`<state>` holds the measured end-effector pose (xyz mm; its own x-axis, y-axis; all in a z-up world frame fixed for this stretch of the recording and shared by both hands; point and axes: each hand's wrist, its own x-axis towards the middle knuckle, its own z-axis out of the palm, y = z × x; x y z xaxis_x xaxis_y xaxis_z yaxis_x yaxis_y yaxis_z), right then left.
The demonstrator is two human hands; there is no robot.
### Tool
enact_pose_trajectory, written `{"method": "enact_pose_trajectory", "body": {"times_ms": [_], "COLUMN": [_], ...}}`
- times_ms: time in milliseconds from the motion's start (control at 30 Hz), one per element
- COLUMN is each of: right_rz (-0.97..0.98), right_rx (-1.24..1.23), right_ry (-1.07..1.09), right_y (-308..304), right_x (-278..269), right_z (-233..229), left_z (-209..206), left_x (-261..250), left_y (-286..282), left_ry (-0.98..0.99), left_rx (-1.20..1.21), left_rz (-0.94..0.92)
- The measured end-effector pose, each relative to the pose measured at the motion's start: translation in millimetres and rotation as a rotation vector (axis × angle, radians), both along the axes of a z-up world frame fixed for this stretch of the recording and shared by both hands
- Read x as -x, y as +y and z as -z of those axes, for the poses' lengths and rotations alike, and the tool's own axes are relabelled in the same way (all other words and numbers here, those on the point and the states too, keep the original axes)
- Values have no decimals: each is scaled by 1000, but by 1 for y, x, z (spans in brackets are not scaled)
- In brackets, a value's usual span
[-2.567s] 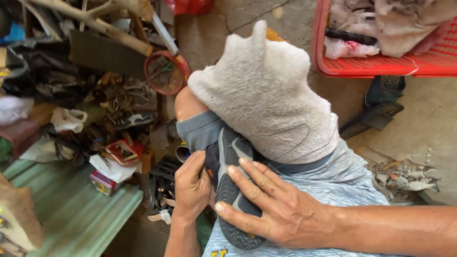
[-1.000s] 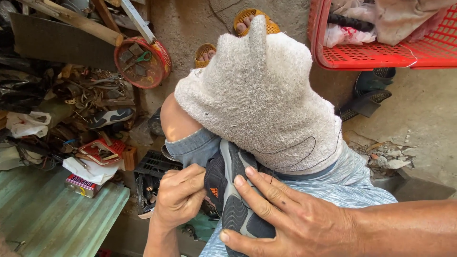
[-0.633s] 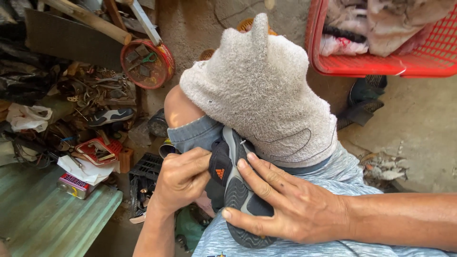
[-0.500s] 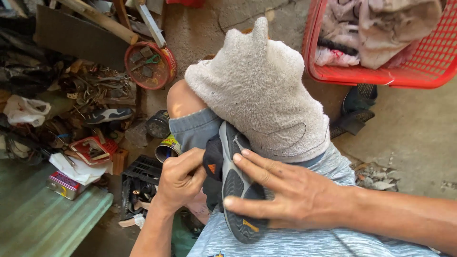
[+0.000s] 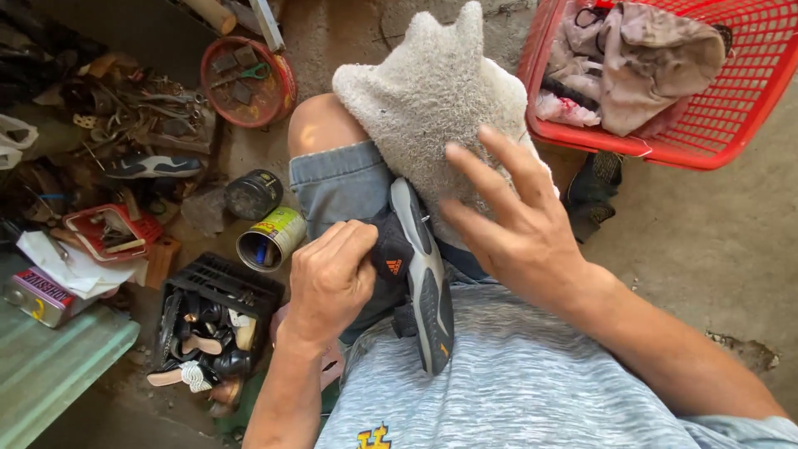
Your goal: Hand-stitching a black sandal to repair it using a needle and thread in a workshop.
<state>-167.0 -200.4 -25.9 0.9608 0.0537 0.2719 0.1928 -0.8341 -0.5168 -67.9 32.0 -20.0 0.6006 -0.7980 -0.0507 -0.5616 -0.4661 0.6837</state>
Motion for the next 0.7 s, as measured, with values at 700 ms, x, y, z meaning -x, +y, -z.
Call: {"method": "enact_pose_trajectory", "body": {"times_ms": [700], "right_rz": [-81], "right_rx": [-303], "right_ry": [523], "right_y": [-10], "right_x": [-20], "right_z": [-11], "left_z": [-7], "left_x": [-16], "left_y": [-8], "left_ry": [-74], "left_rx": [-151], "left_rz": [81]}}
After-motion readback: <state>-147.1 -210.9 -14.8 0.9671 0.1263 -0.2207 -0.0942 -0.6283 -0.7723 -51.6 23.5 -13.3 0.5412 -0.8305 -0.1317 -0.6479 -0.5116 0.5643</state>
